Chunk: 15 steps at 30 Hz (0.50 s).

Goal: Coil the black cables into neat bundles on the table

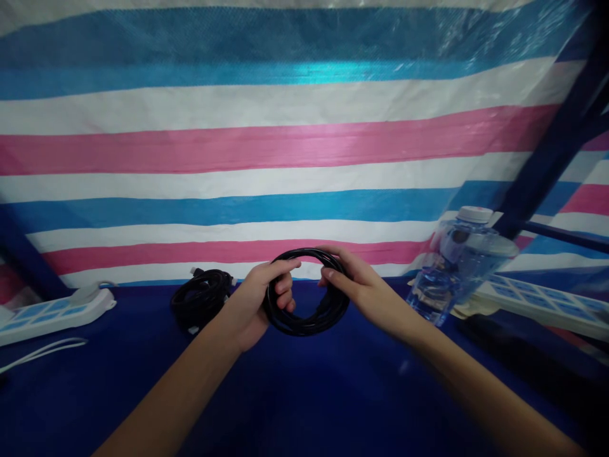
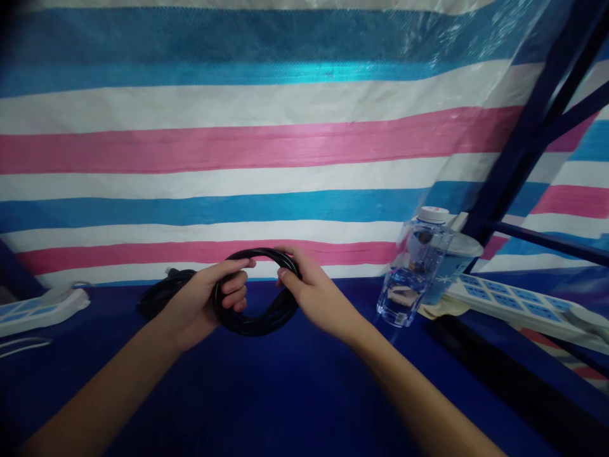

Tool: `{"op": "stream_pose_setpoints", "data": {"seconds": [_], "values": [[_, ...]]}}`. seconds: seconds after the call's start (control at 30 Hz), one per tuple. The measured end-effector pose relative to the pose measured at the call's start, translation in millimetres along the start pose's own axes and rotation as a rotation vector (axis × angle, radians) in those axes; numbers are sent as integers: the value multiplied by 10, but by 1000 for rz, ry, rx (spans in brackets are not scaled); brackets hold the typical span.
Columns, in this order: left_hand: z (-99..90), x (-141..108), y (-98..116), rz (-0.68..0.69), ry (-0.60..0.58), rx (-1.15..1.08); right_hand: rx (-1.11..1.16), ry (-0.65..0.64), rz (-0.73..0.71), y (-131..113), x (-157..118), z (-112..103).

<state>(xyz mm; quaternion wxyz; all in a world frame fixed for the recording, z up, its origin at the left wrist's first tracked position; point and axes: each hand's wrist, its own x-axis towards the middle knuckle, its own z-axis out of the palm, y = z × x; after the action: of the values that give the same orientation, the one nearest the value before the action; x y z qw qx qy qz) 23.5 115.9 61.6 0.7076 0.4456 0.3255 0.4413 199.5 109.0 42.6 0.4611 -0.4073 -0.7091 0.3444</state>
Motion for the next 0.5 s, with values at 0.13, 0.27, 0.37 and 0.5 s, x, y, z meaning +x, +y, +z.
{"op": "stream_pose_setpoints", "data": {"seconds": [0.13, 0.27, 0.37, 0.5], "values": [[-23, 6, -9, -1, -16, 79, -14, 50, -8, 7, 15, -10], [-13, 10, -38, 47, -24, 105, -22, 34, -64, -3, 14, 5], [9, 13, -63, 81, 26, 66, -64, 25, -22, -23, -12, 50], [9, 28, -91, 32, 3, 51, -39, 47, -13, -65, -43, 93]]}}
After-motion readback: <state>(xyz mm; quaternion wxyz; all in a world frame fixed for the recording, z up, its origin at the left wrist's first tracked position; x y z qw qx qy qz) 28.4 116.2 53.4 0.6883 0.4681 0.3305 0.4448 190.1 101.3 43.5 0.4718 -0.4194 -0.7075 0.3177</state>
